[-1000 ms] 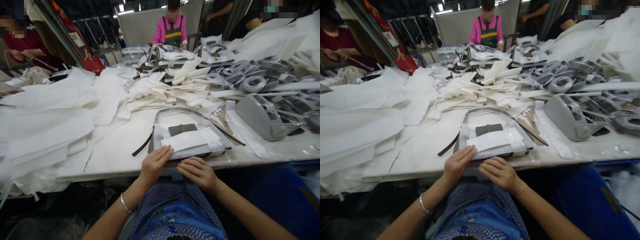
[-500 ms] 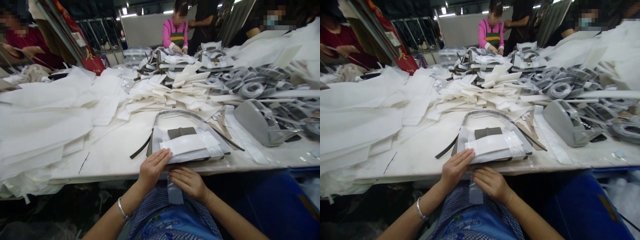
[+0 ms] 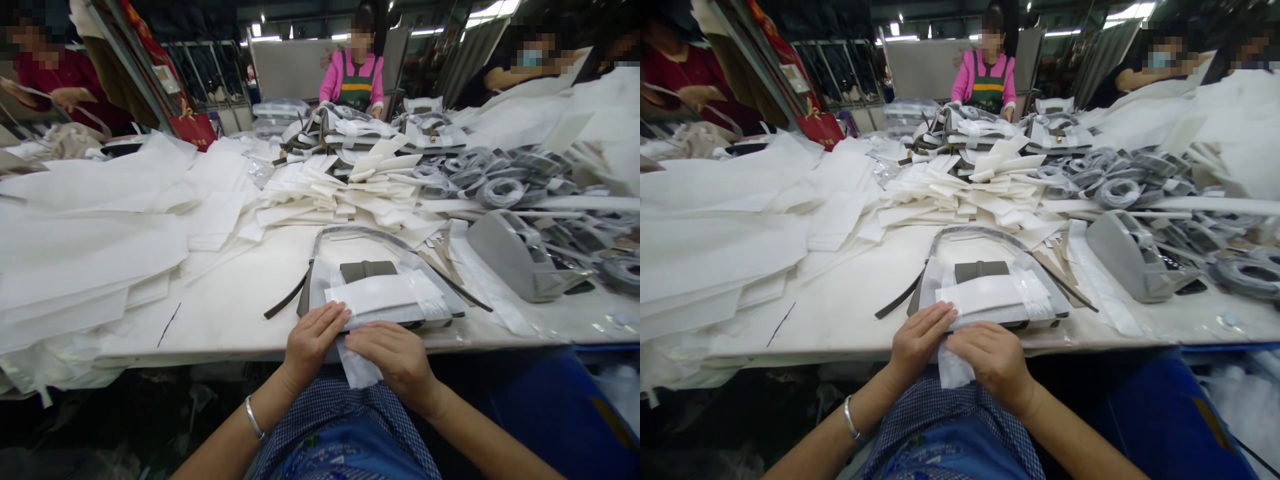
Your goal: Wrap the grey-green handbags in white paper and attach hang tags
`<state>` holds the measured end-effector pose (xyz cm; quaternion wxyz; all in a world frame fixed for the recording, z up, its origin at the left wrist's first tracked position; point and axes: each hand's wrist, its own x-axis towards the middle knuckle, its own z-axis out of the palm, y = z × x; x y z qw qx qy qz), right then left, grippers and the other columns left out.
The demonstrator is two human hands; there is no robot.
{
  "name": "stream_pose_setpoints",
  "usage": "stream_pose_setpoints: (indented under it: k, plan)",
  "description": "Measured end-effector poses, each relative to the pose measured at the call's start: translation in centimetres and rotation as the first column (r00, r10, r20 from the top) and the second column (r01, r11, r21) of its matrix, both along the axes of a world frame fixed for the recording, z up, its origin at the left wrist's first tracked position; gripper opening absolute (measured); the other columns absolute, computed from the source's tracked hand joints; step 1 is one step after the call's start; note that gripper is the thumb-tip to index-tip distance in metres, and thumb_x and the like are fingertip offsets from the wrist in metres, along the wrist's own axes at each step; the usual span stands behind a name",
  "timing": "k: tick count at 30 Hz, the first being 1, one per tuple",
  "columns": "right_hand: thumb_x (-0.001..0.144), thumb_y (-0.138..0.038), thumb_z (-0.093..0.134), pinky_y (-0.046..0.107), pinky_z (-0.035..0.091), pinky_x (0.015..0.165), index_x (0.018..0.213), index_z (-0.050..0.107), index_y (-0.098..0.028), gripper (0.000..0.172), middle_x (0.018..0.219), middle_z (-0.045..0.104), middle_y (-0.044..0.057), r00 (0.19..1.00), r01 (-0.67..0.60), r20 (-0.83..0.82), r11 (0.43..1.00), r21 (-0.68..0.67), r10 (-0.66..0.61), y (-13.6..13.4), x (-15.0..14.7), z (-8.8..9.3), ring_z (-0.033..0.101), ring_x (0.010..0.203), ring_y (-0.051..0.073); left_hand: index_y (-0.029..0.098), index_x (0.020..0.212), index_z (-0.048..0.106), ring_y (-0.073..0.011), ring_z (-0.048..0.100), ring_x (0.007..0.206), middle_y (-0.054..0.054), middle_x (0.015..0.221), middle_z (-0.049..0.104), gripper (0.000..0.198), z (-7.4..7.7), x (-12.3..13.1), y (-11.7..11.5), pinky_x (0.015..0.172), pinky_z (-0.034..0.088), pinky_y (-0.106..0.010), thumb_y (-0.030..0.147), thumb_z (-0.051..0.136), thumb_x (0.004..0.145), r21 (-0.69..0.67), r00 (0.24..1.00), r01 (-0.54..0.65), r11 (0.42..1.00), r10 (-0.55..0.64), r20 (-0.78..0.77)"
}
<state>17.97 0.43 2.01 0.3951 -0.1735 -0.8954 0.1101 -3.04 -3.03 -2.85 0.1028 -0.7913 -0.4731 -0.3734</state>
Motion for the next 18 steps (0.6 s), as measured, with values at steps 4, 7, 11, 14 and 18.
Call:
stream_pose_setpoints:
  k: [4, 7, 11, 14, 18]
  plan:
    - [0.093, -0.014, 0.057, 0.037, 0.046, 0.086, 0.104, 0.072, -0.023, 0.021, 0.095, 0.077, 0.000, 0.994, 0.058, 0.100, 0.997, -0.041, -0.053, 2.8, -1.1, 2.7, 0.068, 0.095, 0.020, 0.020, 0.130, 0.062, -0.0227, 0.064, 0.114, -0.011, 0.118, 0.068, 0.033, 0.1, 0.3, 0.0, 0.094, 0.058, -0.039, 0.016, 0.052, 0.099, 0.049, 0.998, -0.054, 0.997, 0.052, 0.031]
    - [0.085, -0.010, 0.067, 0.037, 0.044, 0.087, 0.093, 0.076, -0.028, 0.021, 0.081, 0.074, -0.001, 0.973, 0.161, 0.186, 0.976, -0.144, -0.133, 4.7, -2.1, 3.1, 0.065, 0.093, 0.022, 0.018, 0.117, 0.067, -0.0204, 0.066, 0.103, -0.010, 0.108, 0.068, 0.024, 0.4, 0.5, 0.2, 0.090, 0.059, -0.035, 0.016, 0.052, 0.099, 0.030, 0.994, -0.074, 0.997, 0.072, 0.082]
    - [0.078, -0.021, 0.080, 0.031, 0.047, 0.077, 0.077, 0.075, -0.026, 0.007, 0.082, 0.070, 0.001, 0.935, 0.296, 0.300, 0.883, -0.364, -0.190, 6.5, -3.0, 2.9, 0.062, 0.088, 0.020, 0.015, 0.122, 0.062, -0.0188, 0.066, 0.096, -0.010, 0.104, 0.069, 0.027, 0.6, 0.3, 0.4, 0.086, 0.059, -0.031, 0.017, 0.045, 0.101, 0.031, 0.988, -0.083, 0.996, 0.079, 0.132]
    - [0.076, -0.027, 0.082, 0.029, 0.044, 0.073, 0.076, 0.073, -0.024, 0.010, 0.081, 0.069, 0.001, 0.892, 0.324, 0.425, 0.871, -0.370, -0.152, 7.5, -3.5, 3.3, 0.061, 0.087, 0.020, 0.013, 0.121, 0.060, -0.0192, 0.067, 0.097, -0.011, 0.104, 0.070, 0.026, 0.4, 0.2, 0.4, 0.087, 0.059, -0.031, 0.021, 0.044, 0.102, 0.026, 0.984, -0.081, 0.996, 0.076, 0.158]
    - [0.078, -0.033, 0.080, 0.027, 0.038, 0.063, 0.081, 0.067, -0.022, 0.018, 0.079, 0.068, -0.001, 0.804, 0.400, 0.574, 0.856, -0.328, -0.156, 9.0, -4.3, 3.8, 0.060, 0.075, 0.017, 0.013, 0.120, 0.060, -0.0191, 0.067, 0.099, -0.010, 0.106, 0.071, 0.025, 0.5, 0.0, 0.3, 0.090, 0.058, -0.031, 0.017, 0.045, 0.101, 0.027, 0.986, -0.056, 0.998, 0.051, 0.156]
